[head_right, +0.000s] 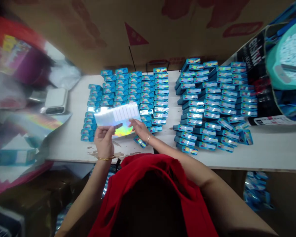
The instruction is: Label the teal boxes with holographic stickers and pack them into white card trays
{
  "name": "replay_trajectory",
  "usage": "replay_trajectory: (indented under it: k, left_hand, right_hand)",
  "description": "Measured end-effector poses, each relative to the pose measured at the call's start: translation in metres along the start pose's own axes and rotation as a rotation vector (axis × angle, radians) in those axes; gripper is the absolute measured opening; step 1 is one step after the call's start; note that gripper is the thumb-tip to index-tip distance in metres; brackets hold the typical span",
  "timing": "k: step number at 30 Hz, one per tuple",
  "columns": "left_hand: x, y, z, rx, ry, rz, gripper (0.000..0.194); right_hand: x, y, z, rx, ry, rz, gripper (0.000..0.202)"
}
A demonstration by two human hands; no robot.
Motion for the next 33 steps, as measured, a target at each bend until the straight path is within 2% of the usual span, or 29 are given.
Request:
replay_trajectory:
  k: [2, 4, 8, 10, 12, 13, 15, 17, 19, 22, 27, 30, 33]
  left_hand:
    - [0.012, 0.016, -0.013, 0.029, 0.066, 0.099, 0.024]
    - [0.028, 0.033, -0.026, 0.082, 0.092, 0.202, 0.024]
    - [0.054, 0.059, -0.047, 0.166, 0.044, 0.322, 0.025]
    - [0.06, 0.065, -0.055, 0.169, 0.039, 0.342, 0.026]
    - [0.062, 0.067, -0.06, 0.184, 0.05, 0.358, 0.027]
    - [0.062, 0.067, -0.063, 0.198, 0.054, 0.362, 0.026]
    - [0.062, 0.066, -0.066, 0.23, 0.047, 0.368, 0.025]
    - [0.066, 0.064, -0.065, 0.236, 0.018, 0.372, 0.024]
    - [0.075, 0.063, -0.06, 0.237, -0.043, 0.369, 0.024]
    - [0.089, 0.058, -0.051, 0.285, -0.225, 0.248, 0.021]
    - [0.099, 0.052, -0.042, 0.368, -0.717, -0.124, 0.01]
    - [0.101, 0.052, -0.042, 0.362, -0.917, -0.192, 0.01]
    - [0.104, 0.053, -0.043, 0.37, -0.985, -0.205, 0.01]
  right_hand:
    - [-0.003, 0.029, 0.01, 0.039, -0.177, -0.137, 0.048]
    - [-0.009, 0.055, 0.024, 0.0, -0.258, -0.21, 0.046]
    - [-0.032, 0.089, 0.059, -0.202, -0.285, -0.304, 0.046]
    - [-0.044, 0.099, 0.074, -0.325, -0.278, -0.355, 0.048]
    - [-0.054, 0.105, 0.082, -0.386, -0.289, -0.437, 0.052]
    - [-0.057, 0.107, 0.083, -0.365, -0.307, -0.477, 0.055]
    - [-0.06, 0.109, 0.081, -0.246, -0.351, -0.505, 0.059]
    - [-0.06, 0.109, 0.077, -0.16, -0.335, -0.441, 0.055]
    - [-0.06, 0.107, 0.073, -0.181, -0.251, -0.347, 0.047]
    - [-0.065, 0.101, 0.068, -0.238, -0.081, -0.251, 0.038]
    - [-0.078, 0.094, 0.063, -0.247, 0.166, -0.239, 0.021]
    - [-0.084, 0.093, 0.061, -0.244, 0.241, -0.234, 0.019]
    - [-0.089, 0.092, 0.059, -0.232, 0.3, -0.23, 0.021]
Point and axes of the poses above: each hand's wrist, its own y-axis away from the middle knuckle, its own z-axis out of the back of the hand, x = y × z, the point moved 1 cm from there along -y, towards the middle knuckle, and after that the axes turned 11 degrees about y, right-handed, at the moved point
